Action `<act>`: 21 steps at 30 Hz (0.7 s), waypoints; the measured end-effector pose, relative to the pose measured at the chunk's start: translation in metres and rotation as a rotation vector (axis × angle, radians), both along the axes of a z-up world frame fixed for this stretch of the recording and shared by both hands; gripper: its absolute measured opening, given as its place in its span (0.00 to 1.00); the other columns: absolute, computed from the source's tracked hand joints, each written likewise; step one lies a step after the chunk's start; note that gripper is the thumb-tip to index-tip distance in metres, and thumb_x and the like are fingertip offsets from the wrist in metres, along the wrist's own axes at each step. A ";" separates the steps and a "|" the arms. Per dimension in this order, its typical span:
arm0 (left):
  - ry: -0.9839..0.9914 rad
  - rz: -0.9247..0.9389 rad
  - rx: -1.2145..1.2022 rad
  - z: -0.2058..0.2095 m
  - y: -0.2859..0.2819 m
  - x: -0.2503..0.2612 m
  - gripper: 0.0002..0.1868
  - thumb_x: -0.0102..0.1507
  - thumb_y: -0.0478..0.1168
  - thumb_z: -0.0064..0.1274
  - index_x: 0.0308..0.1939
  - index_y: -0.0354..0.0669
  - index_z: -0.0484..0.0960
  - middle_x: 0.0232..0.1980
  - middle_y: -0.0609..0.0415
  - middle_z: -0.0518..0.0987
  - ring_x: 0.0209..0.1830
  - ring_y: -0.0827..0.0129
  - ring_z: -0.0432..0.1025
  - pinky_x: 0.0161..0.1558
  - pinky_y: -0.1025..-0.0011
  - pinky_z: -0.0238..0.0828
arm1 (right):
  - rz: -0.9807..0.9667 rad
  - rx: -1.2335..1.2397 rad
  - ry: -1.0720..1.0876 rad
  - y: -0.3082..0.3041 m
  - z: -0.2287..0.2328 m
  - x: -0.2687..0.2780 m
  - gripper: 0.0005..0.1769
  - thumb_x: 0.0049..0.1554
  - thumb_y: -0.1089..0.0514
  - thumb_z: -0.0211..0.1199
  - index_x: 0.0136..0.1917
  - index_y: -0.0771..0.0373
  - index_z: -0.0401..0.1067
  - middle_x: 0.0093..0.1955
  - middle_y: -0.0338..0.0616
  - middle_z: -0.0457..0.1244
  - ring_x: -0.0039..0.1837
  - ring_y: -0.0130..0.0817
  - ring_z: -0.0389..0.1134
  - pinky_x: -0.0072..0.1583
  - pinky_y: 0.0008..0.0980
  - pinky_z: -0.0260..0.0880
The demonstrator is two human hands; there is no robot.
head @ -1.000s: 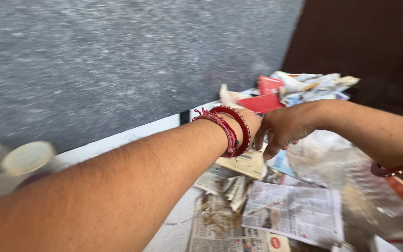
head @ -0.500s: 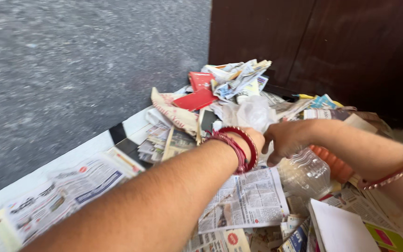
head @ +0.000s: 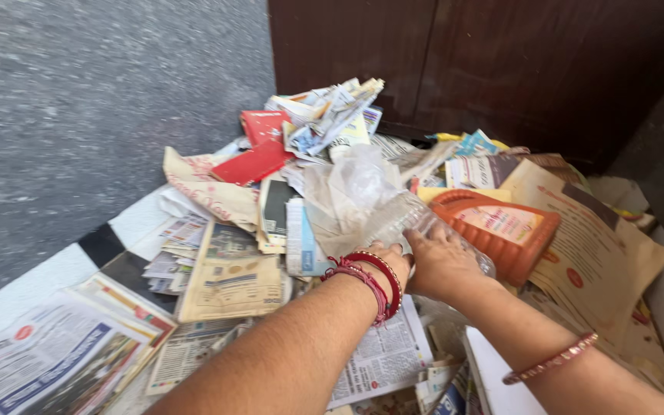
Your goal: The person sorts a pile of mixed recyclables on a tiled floor, separating newspapers, plastic bottles, and plastic jugs. They pick up items one by one, place newspapers in a neat stack, and move plastic containers to a separate area.
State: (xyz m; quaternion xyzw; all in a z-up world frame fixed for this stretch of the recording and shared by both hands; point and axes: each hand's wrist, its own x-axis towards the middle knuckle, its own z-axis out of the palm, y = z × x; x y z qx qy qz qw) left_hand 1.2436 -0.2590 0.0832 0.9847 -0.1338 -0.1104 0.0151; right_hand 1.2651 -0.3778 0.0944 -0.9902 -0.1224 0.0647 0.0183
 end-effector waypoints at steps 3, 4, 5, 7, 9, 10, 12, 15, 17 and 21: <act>0.008 -0.002 -0.015 -0.012 -0.009 0.014 0.28 0.66 0.42 0.51 0.71 0.55 0.68 0.77 0.49 0.61 0.77 0.51 0.57 0.70 0.51 0.60 | -0.023 0.046 -0.056 -0.005 -0.008 0.004 0.61 0.45 0.37 0.73 0.83 0.41 0.44 0.81 0.53 0.46 0.82 0.55 0.47 0.76 0.59 0.53; 0.005 -0.003 -0.021 -0.016 -0.011 0.017 0.27 0.66 0.42 0.50 0.71 0.56 0.68 0.78 0.49 0.60 0.77 0.50 0.56 0.70 0.50 0.59 | -0.035 0.039 -0.065 -0.008 -0.010 0.006 0.63 0.45 0.37 0.74 0.83 0.41 0.41 0.81 0.54 0.45 0.82 0.56 0.46 0.75 0.59 0.53; -0.022 -0.023 -0.003 -0.020 -0.013 0.019 0.27 0.66 0.42 0.51 0.70 0.55 0.68 0.79 0.48 0.57 0.77 0.48 0.55 0.70 0.49 0.58 | -0.047 0.033 -0.074 -0.010 -0.012 0.009 0.66 0.44 0.36 0.75 0.84 0.42 0.38 0.81 0.56 0.43 0.81 0.57 0.45 0.74 0.60 0.53; -0.079 -0.061 0.033 -0.026 -0.014 0.022 0.27 0.65 0.42 0.53 0.69 0.53 0.69 0.81 0.47 0.52 0.78 0.45 0.52 0.71 0.48 0.56 | -0.080 0.027 -0.081 -0.016 -0.015 0.012 0.72 0.41 0.36 0.78 0.84 0.42 0.33 0.82 0.57 0.41 0.81 0.57 0.44 0.73 0.60 0.52; -0.094 -0.076 0.068 -0.029 -0.015 0.023 0.30 0.63 0.41 0.55 0.70 0.52 0.68 0.81 0.47 0.50 0.78 0.47 0.53 0.70 0.49 0.57 | -0.123 0.029 -0.075 -0.023 -0.017 0.012 0.79 0.37 0.34 0.81 0.84 0.43 0.29 0.83 0.56 0.39 0.82 0.57 0.42 0.74 0.61 0.51; -0.101 -0.083 0.085 -0.030 -0.015 0.023 0.31 0.62 0.40 0.56 0.70 0.51 0.67 0.82 0.47 0.50 0.78 0.48 0.53 0.70 0.50 0.58 | -0.135 0.036 -0.060 -0.027 -0.018 0.013 0.81 0.36 0.34 0.82 0.84 0.43 0.28 0.83 0.57 0.38 0.82 0.58 0.42 0.74 0.61 0.51; -0.064 -0.069 0.066 -0.030 -0.015 0.022 0.35 0.60 0.39 0.60 0.71 0.52 0.66 0.81 0.48 0.50 0.78 0.48 0.54 0.70 0.51 0.59 | -0.157 0.053 -0.032 -0.032 -0.021 0.014 0.85 0.33 0.33 0.85 0.85 0.42 0.26 0.83 0.58 0.38 0.82 0.60 0.40 0.73 0.62 0.51; -0.061 -0.060 0.052 -0.031 -0.016 0.023 0.37 0.59 0.39 0.62 0.71 0.52 0.66 0.80 0.47 0.54 0.76 0.48 0.56 0.69 0.52 0.62 | -0.204 0.104 -0.012 -0.036 -0.026 0.017 0.88 0.30 0.33 0.86 0.84 0.42 0.26 0.83 0.56 0.40 0.83 0.57 0.43 0.74 0.60 0.51; -0.073 -0.059 0.040 -0.032 -0.016 0.024 0.36 0.59 0.39 0.62 0.71 0.52 0.66 0.79 0.46 0.55 0.75 0.48 0.57 0.68 0.51 0.63 | -0.216 0.113 -0.010 -0.036 -0.032 0.018 0.89 0.29 0.33 0.86 0.84 0.42 0.25 0.82 0.55 0.40 0.82 0.56 0.43 0.74 0.60 0.51; -0.077 -0.074 0.052 -0.028 -0.015 0.019 0.34 0.59 0.37 0.61 0.69 0.51 0.67 0.78 0.44 0.55 0.75 0.47 0.58 0.67 0.52 0.63 | -0.218 0.107 -0.039 -0.036 -0.040 0.021 0.88 0.31 0.33 0.85 0.84 0.42 0.24 0.81 0.56 0.42 0.80 0.56 0.45 0.72 0.61 0.51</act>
